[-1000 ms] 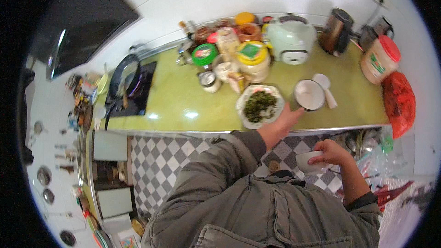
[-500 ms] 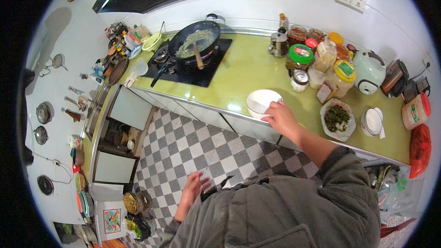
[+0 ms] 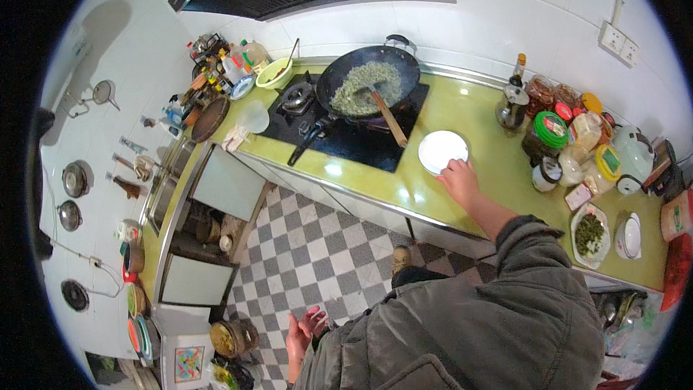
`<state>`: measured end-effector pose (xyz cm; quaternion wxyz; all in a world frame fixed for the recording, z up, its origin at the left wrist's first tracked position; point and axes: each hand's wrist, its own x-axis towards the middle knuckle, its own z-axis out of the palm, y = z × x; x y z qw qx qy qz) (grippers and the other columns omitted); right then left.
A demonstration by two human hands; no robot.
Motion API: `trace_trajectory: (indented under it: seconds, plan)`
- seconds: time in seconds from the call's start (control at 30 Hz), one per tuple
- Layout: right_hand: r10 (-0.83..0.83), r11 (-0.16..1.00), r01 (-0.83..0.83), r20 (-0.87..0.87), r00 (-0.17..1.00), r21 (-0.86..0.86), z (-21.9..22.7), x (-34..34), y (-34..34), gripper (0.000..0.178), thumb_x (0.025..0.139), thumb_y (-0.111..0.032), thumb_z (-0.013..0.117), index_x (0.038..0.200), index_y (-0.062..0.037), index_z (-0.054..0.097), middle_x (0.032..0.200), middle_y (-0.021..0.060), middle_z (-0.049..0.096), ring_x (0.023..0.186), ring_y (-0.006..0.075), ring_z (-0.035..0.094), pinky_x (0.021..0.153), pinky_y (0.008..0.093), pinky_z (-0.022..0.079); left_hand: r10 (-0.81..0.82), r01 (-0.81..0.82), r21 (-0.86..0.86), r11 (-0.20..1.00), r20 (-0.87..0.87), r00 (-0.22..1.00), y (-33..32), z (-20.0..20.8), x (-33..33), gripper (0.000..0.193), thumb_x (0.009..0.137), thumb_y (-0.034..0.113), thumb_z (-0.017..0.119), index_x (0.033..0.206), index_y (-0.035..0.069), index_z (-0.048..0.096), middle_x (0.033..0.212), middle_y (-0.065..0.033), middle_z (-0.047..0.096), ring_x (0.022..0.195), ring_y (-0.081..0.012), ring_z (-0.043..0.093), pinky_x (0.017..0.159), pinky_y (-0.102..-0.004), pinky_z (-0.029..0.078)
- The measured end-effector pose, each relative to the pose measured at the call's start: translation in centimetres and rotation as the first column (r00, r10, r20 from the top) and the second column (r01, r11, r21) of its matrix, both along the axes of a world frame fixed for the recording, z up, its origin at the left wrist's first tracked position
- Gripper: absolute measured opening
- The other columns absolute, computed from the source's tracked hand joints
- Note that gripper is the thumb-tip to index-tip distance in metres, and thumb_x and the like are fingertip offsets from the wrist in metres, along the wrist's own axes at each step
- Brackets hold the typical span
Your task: The person scoops rice from a rice cooker into a bowl, rinses the cooker and utensil, then stirs chopped vegetables in a wok on the stove. They retrieve a bowl from a dish rack, transfer the cooked vegetables into it, and place the bowl on a dining table with other dishes.
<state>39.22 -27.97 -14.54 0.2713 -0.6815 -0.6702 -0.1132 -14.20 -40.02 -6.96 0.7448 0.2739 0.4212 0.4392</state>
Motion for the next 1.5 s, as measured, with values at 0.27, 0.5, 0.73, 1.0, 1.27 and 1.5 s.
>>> trace_trajectory:
  seconds: [0.27, 0.5, 0.73, 1.0, 1.27, 1.5]
  plan:
    - [-0.158, 0.986, 0.15, -0.122, 0.98, -0.072, 9.8, 0.3, 4.3, 0.057, 0.063, -0.027, 0.08, 0.115, -0.0174, 0.06, 0.125, 0.0092, 0.051, 0.107, 0.0277, 0.052, 0.1, 0.0404, 0.039, -0.057, 0.061, 0.068, 0.996, -0.059, 0.997, 19.2, 3.3, 0.2, 0.038, 0.097, 0.037, 0.046, 0.106, 0.003, 0.06, 0.129, -0.0171, 0.05, 0.11, -0.0273, 0.054, 0.095, -0.046, 0.043]
    - [0.636, 0.721, -0.472, 0.214, 0.742, -0.508, 19.9, -2.7, 17.9, 0.025, 0.07, -0.024, 0.073, 0.09, -0.0132, 0.061, 0.108, 0.0057, 0.058, 0.095, 0.0267, 0.054, 0.073, 0.0379, 0.049, -0.256, 0.356, 0.259, 0.898, -0.35, 0.901, 34.9, 6.1, 6.9, 0.04, 0.097, 0.027, 0.051, 0.132, 0.007, 0.043, 0.133, -0.0129, 0.046, 0.11, -0.023, 0.052, 0.093, -0.0388, 0.044]
    - [-0.192, 0.937, 0.004, -0.504, 0.842, -0.35, 31.9, -0.7, 25.4, 0.043, 0.089, -0.048, 0.059, 0.077, -0.0066, 0.059, 0.063, 0.0063, 0.06, 0.053, 0.0165, 0.06, 0.048, 0.0287, 0.049, -0.754, 0.776, 0.098, 0.623, -0.191, 0.629, 45.0, 4.3, 13.8, 0.049, 0.098, 0.024, 0.048, 0.142, 0.011, 0.03, 0.116, -0.0118, 0.057, 0.075, -0.0172, 0.061, 0.068, -0.0288, 0.051]
    - [-0.388, 0.918, 0.124, -0.919, 0.068, -0.378, 29.7, -3.5, 29.3, 0.049, 0.092, -0.056, 0.048, 0.077, -0.0091, 0.052, 0.085, 0.013, 0.069, 0.046, 0.0113, 0.06, 0.039, 0.0175, 0.044, -0.922, 0.933, 0.042, 0.358, -0.143, 0.36, 47.0, 2.1, 15.6, 0.035, 0.102, 0.03, 0.04, 0.126, 0.005, 0.033, 0.073, -0.005, 0.053, 0.059, -0.0127, 0.051, 0.056, -0.0267, 0.045]
    - [-0.347, 0.878, 0.287, -0.922, -0.169, -0.383, 27.3, -6.0, 28.7, 0.038, 0.095, -0.042, 0.051, 0.074, -0.0105, 0.053, 0.086, 0.0115, 0.068, 0.058, 0.0146, 0.063, 0.048, 0.0244, 0.053, -0.925, 0.936, 0.011, 0.351, -0.152, 0.348, 47.8, 2.4, 15.4, 0.033, 0.101, 0.027, 0.043, 0.12, 0.001, 0.035, 0.073, -0.0042, 0.052, 0.064, -0.0106, 0.051, 0.062, -0.0259, 0.044]
    - [-0.025, 0.914, 0.405, -0.998, 0.059, 0.001, 23.6, -4.3, 28.8, 0.034, 0.098, -0.032, 0.045, 0.076, -0.007, 0.05, 0.082, 0.011, 0.063, 0.054, 0.0149, 0.059, 0.048, 0.0222, 0.05, -0.826, 0.84, 0.01, 0.542, -0.174, 0.535, 46.7, 2.2, 15.9, 0.049, 0.099, 0.023, 0.047, 0.14, 0.007, 0.026, 0.086, -0.0076, 0.056, 0.065, -0.0096, 0.055, 0.057, -0.0225, 0.045]
